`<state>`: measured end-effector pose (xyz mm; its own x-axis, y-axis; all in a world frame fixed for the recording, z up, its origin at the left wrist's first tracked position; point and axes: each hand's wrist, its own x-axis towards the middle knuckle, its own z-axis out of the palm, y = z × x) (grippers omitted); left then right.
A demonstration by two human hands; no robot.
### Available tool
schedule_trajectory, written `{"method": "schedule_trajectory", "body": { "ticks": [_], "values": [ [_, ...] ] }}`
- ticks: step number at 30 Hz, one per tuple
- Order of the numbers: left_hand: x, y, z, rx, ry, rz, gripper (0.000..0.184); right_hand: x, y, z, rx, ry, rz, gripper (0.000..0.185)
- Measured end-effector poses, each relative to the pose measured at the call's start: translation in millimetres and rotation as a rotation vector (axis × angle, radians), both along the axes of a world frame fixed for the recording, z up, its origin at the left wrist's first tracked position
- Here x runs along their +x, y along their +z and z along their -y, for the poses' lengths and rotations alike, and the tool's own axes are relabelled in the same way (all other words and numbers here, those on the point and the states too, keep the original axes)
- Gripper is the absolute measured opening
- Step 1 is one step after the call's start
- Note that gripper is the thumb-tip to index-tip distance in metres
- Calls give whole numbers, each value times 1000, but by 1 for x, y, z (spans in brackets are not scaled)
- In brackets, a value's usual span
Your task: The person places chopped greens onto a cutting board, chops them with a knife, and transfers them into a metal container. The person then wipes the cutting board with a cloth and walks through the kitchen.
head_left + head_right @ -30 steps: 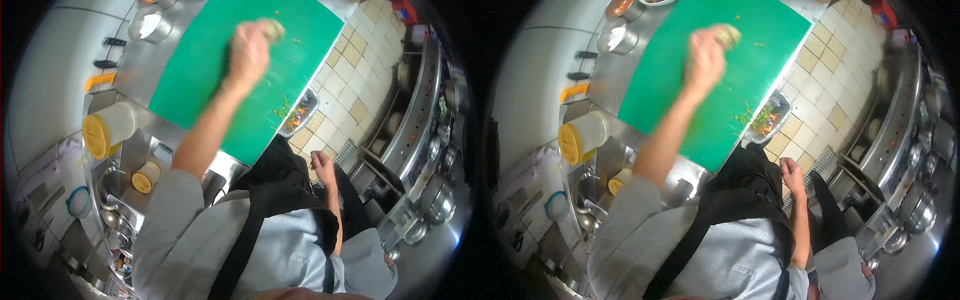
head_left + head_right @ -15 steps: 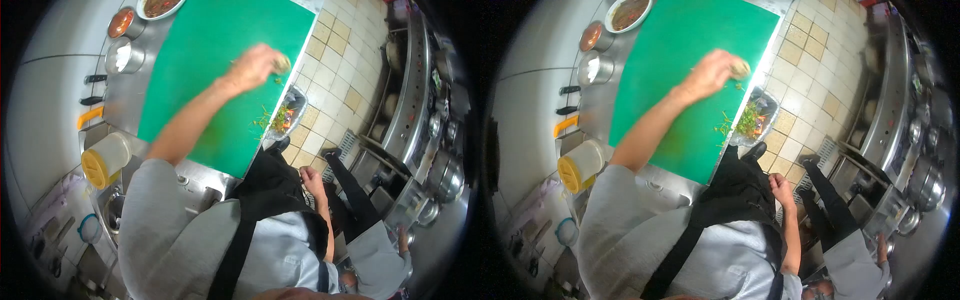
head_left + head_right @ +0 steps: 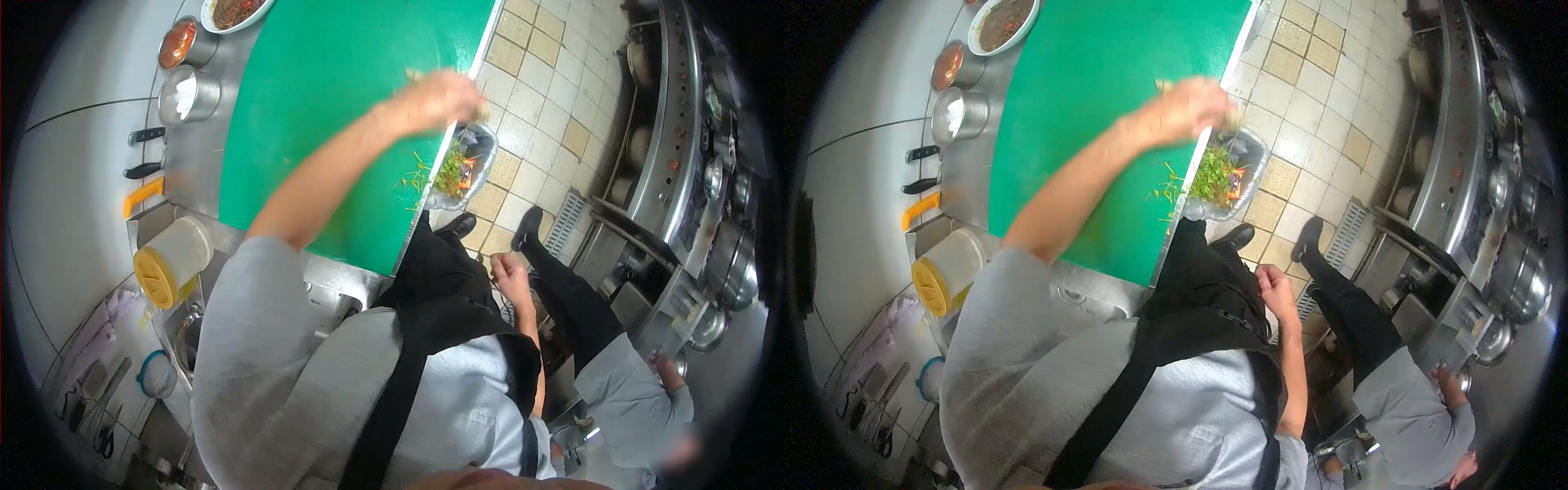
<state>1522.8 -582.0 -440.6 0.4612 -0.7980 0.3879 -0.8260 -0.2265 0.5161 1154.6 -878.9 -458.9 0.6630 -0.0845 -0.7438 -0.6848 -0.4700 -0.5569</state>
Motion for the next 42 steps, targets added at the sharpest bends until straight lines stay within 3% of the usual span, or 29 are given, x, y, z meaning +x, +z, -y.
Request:
{"method": "schedule_trajectory", "body": {
  "ticks": [2,6,8,9,10,12,15,16,20,26,30,35,38,39,42],
  "values": [
    [-55,40,-5,138,62,-258,23,11,5,1,48,-88,39,24],
    [-64,59,-38,-189,320,-174,19,22,-2,8,44,-38,88,27],
    [-39,54,-89,-186,633,-104,22,32,11,0,43,-24,105,28],
    [-28,59,-116,-146,828,68,29,30,7,0,22,8,146,29],
    [-8,37,-161,-84,877,53,31,26,7,0,22,6,142,29],
    [-35,42,-202,168,1210,16,32,27,6,-3,97,-47,129,29],
    [-80,34,-186,121,1275,-108,33,15,-14,6,145,-69,101,28],
    [-95,21,-168,58,1204,-12,33,8,-16,7,158,-73,62,28],
    [-153,26,-61,-28,1077,-127,35,-4,-38,15,197,2,52,26],
    [-170,38,33,-168,905,-278,43,36,-12,14,121,141,97,26],
    [-161,75,-3,-303,968,-234,43,62,17,17,128,122,155,29],
    [-185,78,-138,-183,1410,-111,43,62,19,29,97,94,135,28],
    [-222,33,-146,20,1441,-302,46,50,19,33,100,69,112,28],
    [-227,39,-128,78,1378,-124,48,47,16,34,102,74,106,28],
    [-234,32,-54,24,1259,-152,47,26,3,44,102,81,64,30]
  ]
}}
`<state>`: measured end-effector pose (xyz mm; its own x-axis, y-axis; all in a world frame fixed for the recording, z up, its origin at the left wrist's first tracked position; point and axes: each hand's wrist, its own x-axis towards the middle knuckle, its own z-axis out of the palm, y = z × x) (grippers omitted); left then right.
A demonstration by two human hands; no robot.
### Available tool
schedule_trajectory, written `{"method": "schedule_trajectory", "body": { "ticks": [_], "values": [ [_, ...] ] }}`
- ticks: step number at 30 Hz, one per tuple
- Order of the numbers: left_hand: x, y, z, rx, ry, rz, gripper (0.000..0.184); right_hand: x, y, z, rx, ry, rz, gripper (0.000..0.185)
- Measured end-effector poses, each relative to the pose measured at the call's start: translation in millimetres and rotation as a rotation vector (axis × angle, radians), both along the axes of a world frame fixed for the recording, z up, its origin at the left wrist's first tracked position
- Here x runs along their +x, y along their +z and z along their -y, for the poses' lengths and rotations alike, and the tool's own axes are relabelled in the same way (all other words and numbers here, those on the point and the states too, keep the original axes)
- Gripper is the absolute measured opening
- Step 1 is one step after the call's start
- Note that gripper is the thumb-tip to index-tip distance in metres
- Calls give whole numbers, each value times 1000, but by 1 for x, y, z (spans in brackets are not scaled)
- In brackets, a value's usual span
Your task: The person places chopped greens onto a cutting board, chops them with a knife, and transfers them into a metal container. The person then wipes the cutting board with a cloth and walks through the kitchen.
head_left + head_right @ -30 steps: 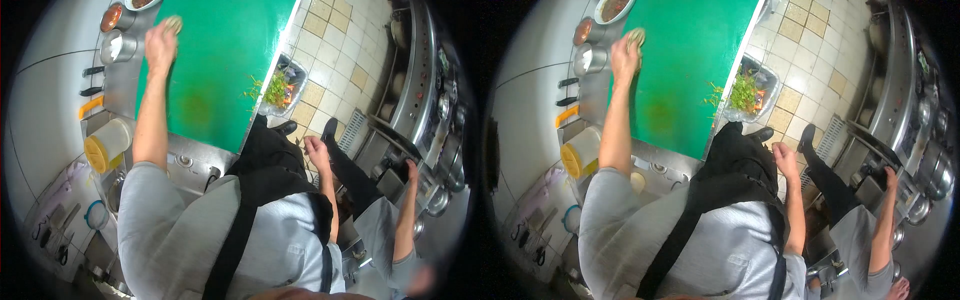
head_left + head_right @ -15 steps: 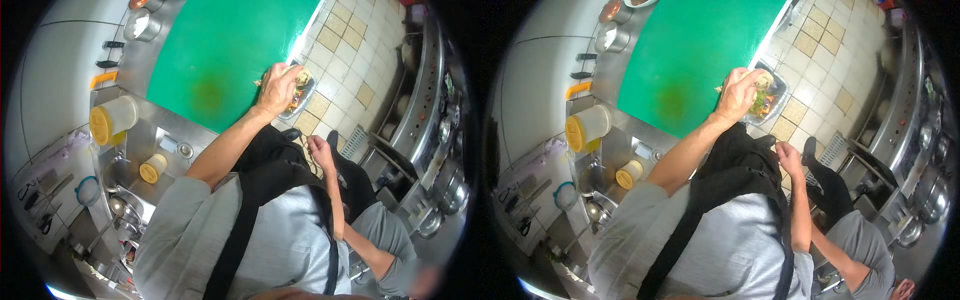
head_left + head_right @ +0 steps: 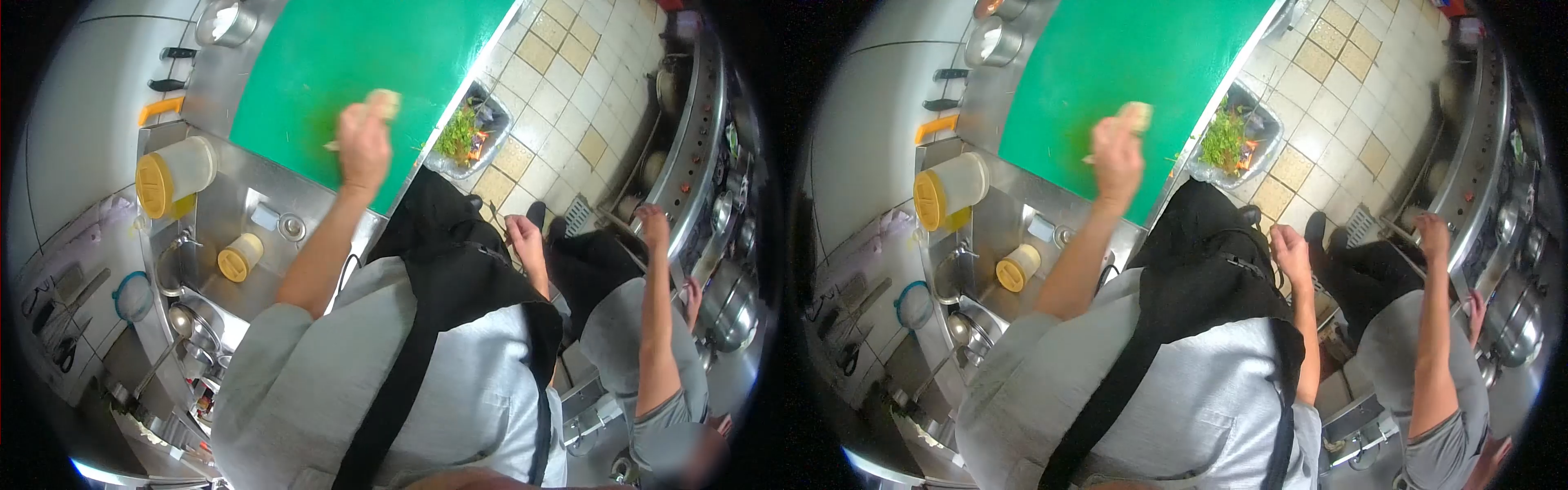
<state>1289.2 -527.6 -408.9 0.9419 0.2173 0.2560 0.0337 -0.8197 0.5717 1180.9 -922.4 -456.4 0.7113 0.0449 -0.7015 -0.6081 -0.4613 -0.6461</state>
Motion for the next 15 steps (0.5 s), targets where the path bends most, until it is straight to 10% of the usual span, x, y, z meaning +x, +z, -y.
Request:
{"method": "schedule_trajectory", "body": {
  "ticks": [4,15],
  "values": [
    [30,18,75,-121,-262,51,45,-3,-10,1,6,48,58,33],
    [94,21,87,621,-536,-107,14,11,31,11,-27,39,77,31]
  ]
}}
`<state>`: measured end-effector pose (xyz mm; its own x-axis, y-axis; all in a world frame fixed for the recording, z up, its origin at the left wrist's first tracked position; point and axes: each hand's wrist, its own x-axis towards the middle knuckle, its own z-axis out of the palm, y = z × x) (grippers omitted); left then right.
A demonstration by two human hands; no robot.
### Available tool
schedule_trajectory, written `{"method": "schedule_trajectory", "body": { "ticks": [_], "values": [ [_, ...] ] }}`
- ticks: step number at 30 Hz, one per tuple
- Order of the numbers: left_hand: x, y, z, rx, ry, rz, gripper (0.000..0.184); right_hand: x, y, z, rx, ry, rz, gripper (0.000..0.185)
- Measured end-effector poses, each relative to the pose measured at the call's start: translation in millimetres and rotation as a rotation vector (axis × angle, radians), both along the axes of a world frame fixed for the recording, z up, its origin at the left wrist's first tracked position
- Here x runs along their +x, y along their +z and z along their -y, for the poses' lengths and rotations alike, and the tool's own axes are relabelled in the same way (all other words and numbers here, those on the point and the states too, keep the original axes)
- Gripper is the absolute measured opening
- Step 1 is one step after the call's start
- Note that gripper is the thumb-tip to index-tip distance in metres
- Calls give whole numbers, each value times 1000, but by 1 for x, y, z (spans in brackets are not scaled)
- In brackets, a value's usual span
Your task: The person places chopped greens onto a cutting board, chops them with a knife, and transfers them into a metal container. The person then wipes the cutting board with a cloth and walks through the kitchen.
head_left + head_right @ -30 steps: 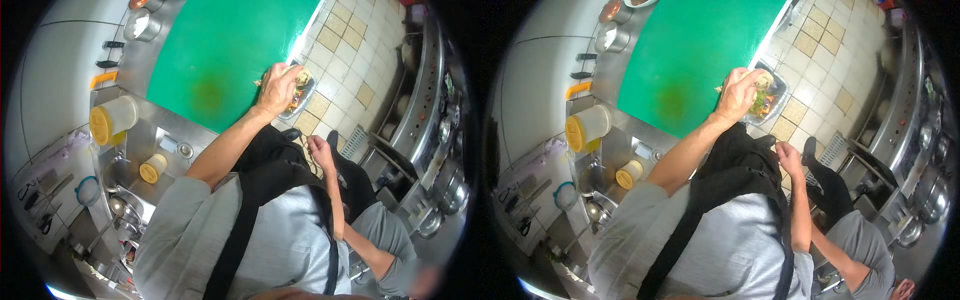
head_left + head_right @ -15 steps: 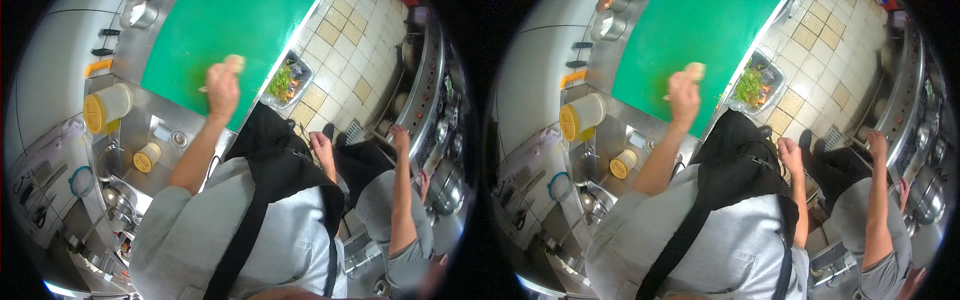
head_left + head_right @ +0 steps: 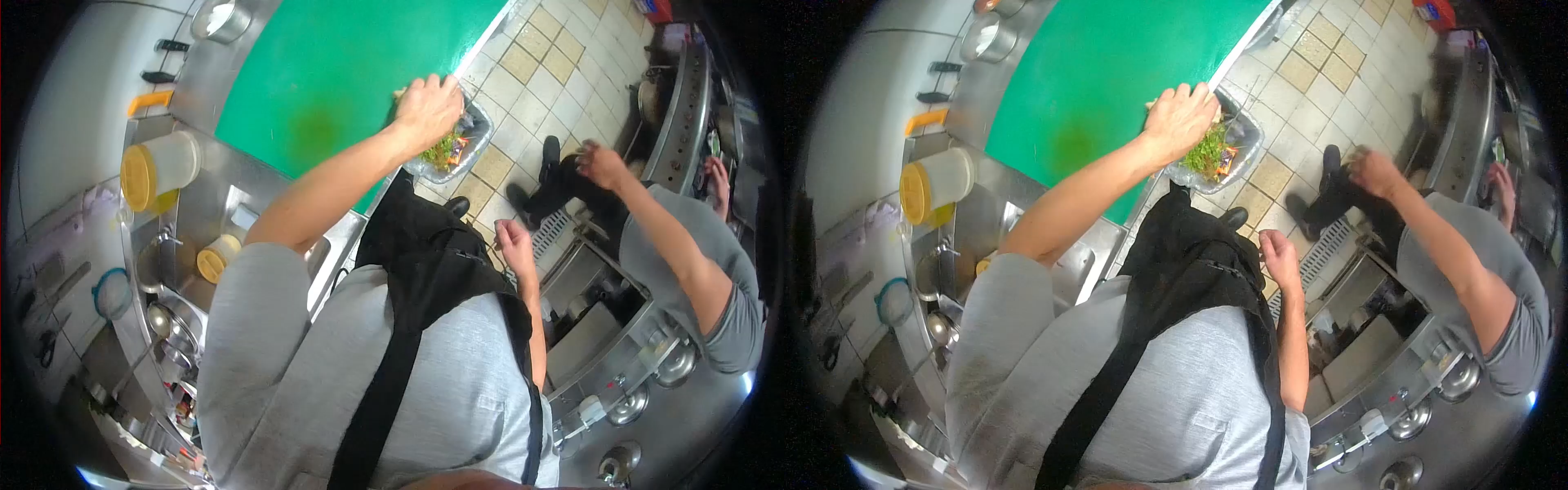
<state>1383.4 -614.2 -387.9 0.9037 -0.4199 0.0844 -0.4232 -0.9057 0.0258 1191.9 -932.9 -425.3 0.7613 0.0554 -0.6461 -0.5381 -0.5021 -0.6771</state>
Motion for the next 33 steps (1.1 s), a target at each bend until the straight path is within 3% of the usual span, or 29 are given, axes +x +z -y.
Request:
{"method": "schedule_trajectory", "body": {
  "ticks": [4,8,10,12,13,15,16,18,20,22,24,26,30,33],
  "values": [
    [-63,16,-11,76,49,-116,17,-9,-12,19,27,42,-101,30],
    [-153,25,-23,-47,156,-276,24,-12,-29,44,75,131,23,28],
    [-205,26,-24,8,248,-374,20,-5,-10,47,80,127,34,27],
    [-254,35,-30,134,273,-605,17,-11,-33,82,107,191,63,27],
    [-268,42,-40,155,325,-594,17,-11,-43,92,110,218,92,27],
    [-288,51,-46,64,552,-1009,24,-12,-42,107,136,149,-11,28],
    [-276,73,-47,-73,716,-1039,27,-16,-54,119,86,158,-10,28],
    [-248,110,-57,-283,881,-897,32,-19,-55,135,101,155,-48,28],
    [-237,91,-95,-696,955,-410,35,-18,-63,144,94,155,-89,28],
    [-215,52,-149,-503,876,153,38,-10,-70,141,122,161,-103,28],
    [-180,53,-179,-487,1076,199,41,-5,-46,130,87,194,-84,29],
    [-154,-5,-226,-444,1018,379,41,3,-39,118,91,197,-86,29],
    [-120,-39,-191,-421,1124,368,33,22,-22,85,95,165,-22,30],
    [-102,-16,-94,-512,733,300,20,24,-25,69,163,123,4,30]
  ]
}}
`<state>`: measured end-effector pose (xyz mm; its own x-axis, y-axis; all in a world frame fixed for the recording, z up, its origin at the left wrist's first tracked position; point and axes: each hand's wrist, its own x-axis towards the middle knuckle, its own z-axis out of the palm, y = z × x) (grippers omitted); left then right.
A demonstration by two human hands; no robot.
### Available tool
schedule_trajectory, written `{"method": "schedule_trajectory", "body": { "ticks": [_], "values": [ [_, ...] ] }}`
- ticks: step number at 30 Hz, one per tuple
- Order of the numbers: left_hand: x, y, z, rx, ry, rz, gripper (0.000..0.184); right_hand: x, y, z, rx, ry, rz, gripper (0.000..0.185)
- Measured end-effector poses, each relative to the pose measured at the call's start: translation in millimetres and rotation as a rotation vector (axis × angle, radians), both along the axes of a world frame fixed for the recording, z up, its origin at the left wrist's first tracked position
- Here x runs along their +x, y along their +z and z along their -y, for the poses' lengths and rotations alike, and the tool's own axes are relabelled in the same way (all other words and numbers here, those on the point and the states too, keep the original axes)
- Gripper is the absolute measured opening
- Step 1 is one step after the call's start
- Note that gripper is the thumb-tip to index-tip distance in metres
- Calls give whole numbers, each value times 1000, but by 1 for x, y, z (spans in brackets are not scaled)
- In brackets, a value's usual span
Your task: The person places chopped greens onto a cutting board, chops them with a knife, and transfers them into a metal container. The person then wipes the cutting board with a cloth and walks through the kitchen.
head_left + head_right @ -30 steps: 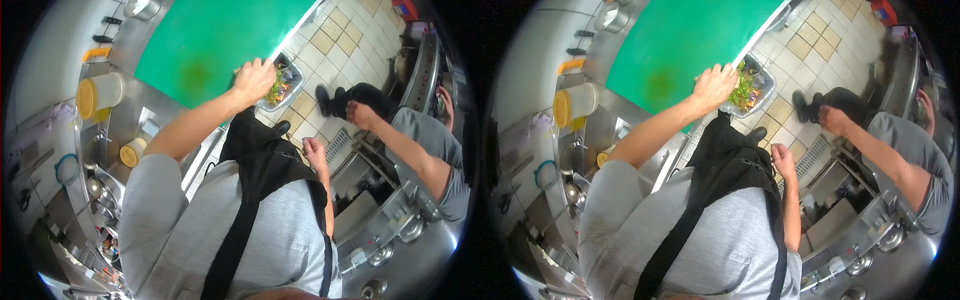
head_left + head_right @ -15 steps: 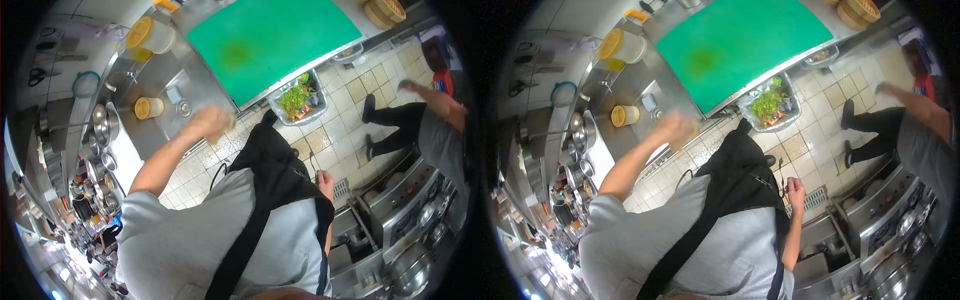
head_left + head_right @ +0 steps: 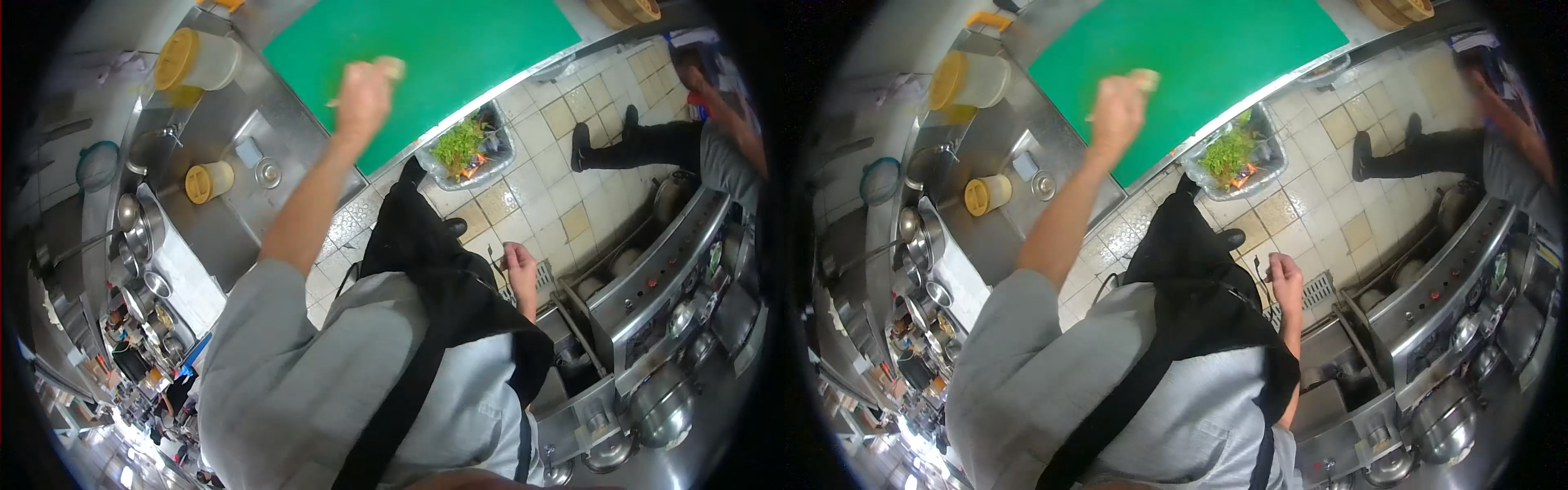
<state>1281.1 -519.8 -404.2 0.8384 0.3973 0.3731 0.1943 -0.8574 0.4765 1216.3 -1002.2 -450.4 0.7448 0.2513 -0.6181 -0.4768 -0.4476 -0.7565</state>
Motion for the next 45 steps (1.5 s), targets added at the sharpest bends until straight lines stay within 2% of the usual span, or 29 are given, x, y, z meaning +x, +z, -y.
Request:
{"method": "schedule_trajectory", "body": {
  "ticks": [1,2,3,4,5,6,7,8,9,10,12,14,16,18,20,22,24,25,26,28,30,32,34,38,39,41,42,43,45],
  "values": [
    [8,8,35,-8,-80,-45,19,-2,-10,-1,-9,24,-13,28],
    [16,7,63,-41,-284,135,18,-2,-8,-7,-21,50,-44,28],
    [17,3,94,-112,-472,150,17,-3,-4,-14,-14,56,-42,28],
    [20,-16,128,-410,-760,-37,14,-3,1,-21,-7,65,-39,28],
    [7,-27,160,-340,-879,115,13,-4,8,-24,-6,114,54,27],
    [-7,-32,185,-313,-837,91,18,-1,11,-25,-67,154,44,26],
    [-10,-27,191,-260,-780,120,28,2,3,-14,-161,270,148,26],
    [-12,22,177,-304,-690,156,37,3,-2,-14,-146,212,127,26],
    [-6,54,151,-343,-638,149,38,4,17,-23,-76,76,3,25],
    [-7,69,128,-399,-583,139,39,3,7,-15,-14,55,-16,25],
    [13,63,49,-174,-419,219,40,4,1,-8,-37,26,-38,28],
    [30,86,-33,-149,-138,239,41,4,3,-9,-81,2,-71,26],
    [56,69,-129,-126,-81,283,44,5,10,-22,-102,-12,-85,25],
    [77,47,-203,-18,-61,142,47,9,12,-35,-124,-19,-91,25],
    [90,28,-251,14,-56,75,48,15,10,-48,-104,20,-135,23],
    [91,8,-284,106,-121,-325,44,24,11,-64,-102,57,-144,22],
    [76,-9,-302,-10,-107,-344,44,31,14,-77,-107,113,-94,22],
    [69,-16,-308,-117,-100,-349,46,37,18,-83,-110,118,-98,23],
    [58,-23,-310,-123,-102,-353,46,40,20,-88,-116,116,-103,23],
    [28,-35,-300,-33,57,-290,46,49,26,-91,-143,98,-99,24],
    [-2,-39,-293,-95,156,-173,47,54,30,-96,-169,97,-106,24],
    [-28,-46,-309,-14,65,-96,46,56,29,-88,-194,149,-55,26],
    [-44,-25,-290,-125,65,7,44,54,28,-80,-220,110,-95,27],
    [-77,-26,-238,-191,417,-169,49,53,25,-77,-275,155,-64,21],
    [-89,-30,-223,-200,413,-175,49,56,28,-79,-295,190,-38,22],
    [-110,-38,-194,10,476,-295,52,61,19,-74,-329,296,49,25],
    [-118,-35,-174,-8,450,-315,52,66,18,-73,-370,370,60,28],
    [-126,-28,-152,-25,467,-370,53,69,20,-77,-326,318,2,30],
    [-138,-22,-110,-53,466,-448,54,82,11,-67,-408,501,89,25]
  ]
}}
